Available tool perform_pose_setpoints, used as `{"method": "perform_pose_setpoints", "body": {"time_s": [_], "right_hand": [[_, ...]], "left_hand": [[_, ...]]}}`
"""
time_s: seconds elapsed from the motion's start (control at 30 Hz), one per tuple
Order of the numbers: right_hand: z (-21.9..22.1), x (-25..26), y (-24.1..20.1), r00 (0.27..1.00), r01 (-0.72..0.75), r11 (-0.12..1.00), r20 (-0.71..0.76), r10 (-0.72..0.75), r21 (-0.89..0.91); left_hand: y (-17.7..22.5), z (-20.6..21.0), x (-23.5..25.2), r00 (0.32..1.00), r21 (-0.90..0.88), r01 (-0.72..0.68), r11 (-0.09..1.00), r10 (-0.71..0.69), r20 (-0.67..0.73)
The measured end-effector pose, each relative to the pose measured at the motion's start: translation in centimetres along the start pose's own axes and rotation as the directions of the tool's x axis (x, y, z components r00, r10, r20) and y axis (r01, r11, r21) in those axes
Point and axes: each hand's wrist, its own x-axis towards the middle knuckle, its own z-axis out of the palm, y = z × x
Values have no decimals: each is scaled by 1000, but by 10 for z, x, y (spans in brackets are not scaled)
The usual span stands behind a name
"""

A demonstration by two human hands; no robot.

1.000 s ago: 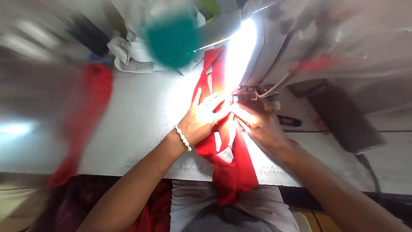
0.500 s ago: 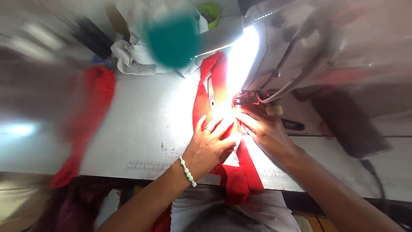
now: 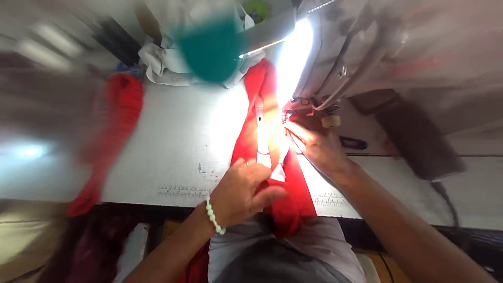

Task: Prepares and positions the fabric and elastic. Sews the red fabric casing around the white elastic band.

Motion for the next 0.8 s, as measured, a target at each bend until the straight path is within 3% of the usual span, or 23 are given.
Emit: {"method": "perform_pose_setpoints", "body": {"time_s": [0.13,0.3,0.4,0.63,0.7,0.8], "right_hand": [[-5,0,-5,999,46,999,24,-46,3],[-32,-4,-51,941,255,925,149,-305,283],[-31,-11,-69,908,325,893,163,-387,313],[-46,-8,-9,964,245,952,61,-260,183],[-41,-7,-31,954,286,937,31,-298,199],[-29,-7,-104,892,377,845,98,-442,380]], "left_hand": [[23,13,-32,995,215,24,976,-4,-95],[35,11,-55,942,244,268,932,-201,-269],[40,6,-66,943,290,255,922,-170,-287],[47,-56,-151,964,307,225,925,-166,-206],[58,-65,-164,972,313,197,929,-144,-185],[71,-64,-159,980,367,139,920,-76,-182]]}}
